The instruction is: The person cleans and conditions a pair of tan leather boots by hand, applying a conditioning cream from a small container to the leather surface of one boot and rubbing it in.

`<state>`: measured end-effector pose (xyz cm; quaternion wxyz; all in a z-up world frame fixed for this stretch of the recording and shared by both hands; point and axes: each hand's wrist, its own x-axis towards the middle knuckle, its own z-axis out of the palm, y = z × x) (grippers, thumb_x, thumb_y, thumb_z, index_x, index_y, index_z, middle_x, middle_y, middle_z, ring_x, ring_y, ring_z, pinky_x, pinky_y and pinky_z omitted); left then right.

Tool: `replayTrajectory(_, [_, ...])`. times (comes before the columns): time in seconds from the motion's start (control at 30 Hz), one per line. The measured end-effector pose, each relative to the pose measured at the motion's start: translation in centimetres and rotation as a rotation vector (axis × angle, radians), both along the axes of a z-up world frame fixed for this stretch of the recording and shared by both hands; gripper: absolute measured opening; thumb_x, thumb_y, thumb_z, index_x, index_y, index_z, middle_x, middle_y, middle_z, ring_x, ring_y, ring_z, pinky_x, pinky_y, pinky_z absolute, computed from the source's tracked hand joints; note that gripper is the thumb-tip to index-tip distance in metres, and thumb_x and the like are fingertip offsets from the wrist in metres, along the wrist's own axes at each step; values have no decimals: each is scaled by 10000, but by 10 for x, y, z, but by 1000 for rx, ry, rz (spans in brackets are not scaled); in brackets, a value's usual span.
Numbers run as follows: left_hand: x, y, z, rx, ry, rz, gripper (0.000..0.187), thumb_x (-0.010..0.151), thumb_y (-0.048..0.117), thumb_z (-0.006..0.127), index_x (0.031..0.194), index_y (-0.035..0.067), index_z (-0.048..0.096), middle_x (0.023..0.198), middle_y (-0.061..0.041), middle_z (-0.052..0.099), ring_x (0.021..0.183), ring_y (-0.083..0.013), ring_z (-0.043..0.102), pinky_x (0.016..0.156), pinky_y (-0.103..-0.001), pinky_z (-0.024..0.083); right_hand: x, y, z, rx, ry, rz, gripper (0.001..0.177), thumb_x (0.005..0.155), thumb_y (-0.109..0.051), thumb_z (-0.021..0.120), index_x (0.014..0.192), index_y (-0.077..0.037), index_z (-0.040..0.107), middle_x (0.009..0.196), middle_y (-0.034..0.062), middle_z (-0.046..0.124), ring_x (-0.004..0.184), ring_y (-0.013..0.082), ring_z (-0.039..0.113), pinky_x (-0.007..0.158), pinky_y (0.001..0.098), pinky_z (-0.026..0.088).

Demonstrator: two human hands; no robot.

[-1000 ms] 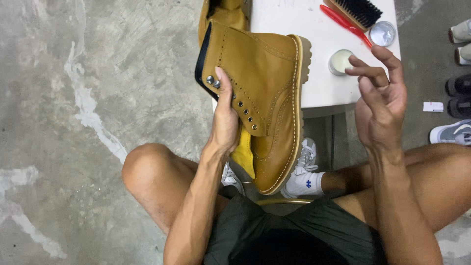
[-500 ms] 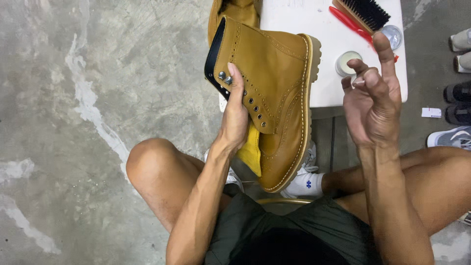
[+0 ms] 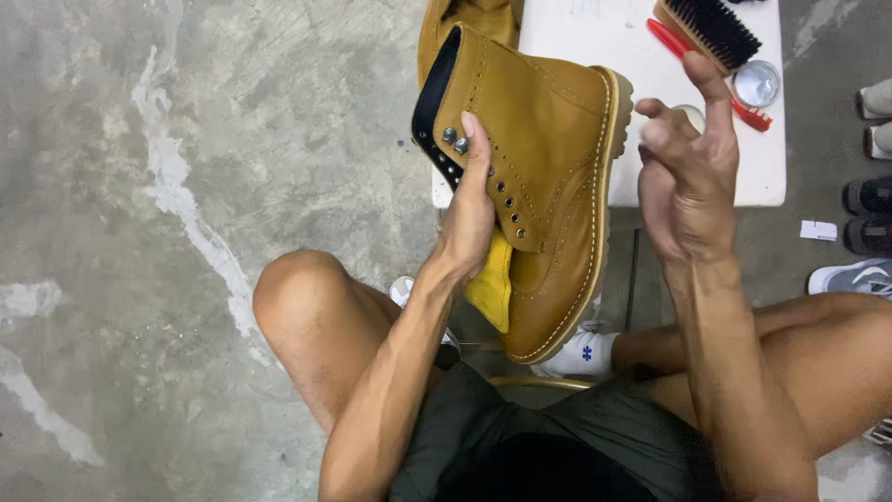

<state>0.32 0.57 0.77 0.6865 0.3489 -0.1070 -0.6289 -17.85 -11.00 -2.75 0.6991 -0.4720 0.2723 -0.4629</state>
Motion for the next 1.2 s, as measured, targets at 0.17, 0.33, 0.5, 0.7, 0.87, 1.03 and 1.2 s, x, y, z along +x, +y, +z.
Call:
replayTrajectory(0.17, [3,4,3,-87,-67,-52,941,909,681,285,1577,19,324,1619,-234,393,1509,-357,395,1272,-505,322,42,9,18,-458,345,-67,553,965,-172,821,1367,-89,451,1166,50,535,1132,191,547,1144,352,465])
replayTrajectory(0.33, [2,4,8,-37,30,-15,907,897,647,356,1583,54,336,1633,-182,386,1500,-306,396,1259,-447,335,57,16,31,-779,552,-224,522,1017,-185,802,1353,-38,429,1346,154,478,1280,301,478,1146,417,374])
replayTrajectory(0.5, [1,1,-1,-57,28,2,897,914,641,358,1581,42,338,1634,-179,377,1507,-288,385,1283,-428,300,53,13,33,-908,576,-246,561,1023,-107,800,1390,9,392,1390,213,448,1362,350,440,1221,439,338])
replayTrajectory(0.7, [4,4,15,-1,-3,-61,985,849,698,333,1564,21,366,1596,-222,434,1471,-337,440,1235,-473,374,46,19,29,-1038,634,-327,599,1020,-159,808,1412,-28,375,1403,212,415,1359,369,426,1231,493,347])
replayTrajectory(0.87, [0,2,6,5,32,-32,955,871,671,343,1576,28,344,1607,-210,416,1479,-311,423,1245,-448,353,29,25,11,-1006,750,-366,651,993,-97,846,1422,-48,359,1490,178,383,1429,345,394,1273,504,277])
replayTrajectory(1.03, [1,4,7,-40,-21,-49,953,892,672,307,1579,11,325,1606,-229,406,1484,-334,416,1244,-463,358,29,15,17,-1098,724,-382,642,973,-16,850,1406,-21,376,1469,205,365,1397,376,395,1223,513,353])
replayTrajectory(1.2, [0,2,9,-32,52,-34,912,910,640,329,1572,13,349,1611,-210,409,1479,-320,420,1245,-442,355,36,-4,18,-1137,694,-380,654,1038,-154,868,1443,-36,368,1484,180,354,1417,354,391,1218,527,355])
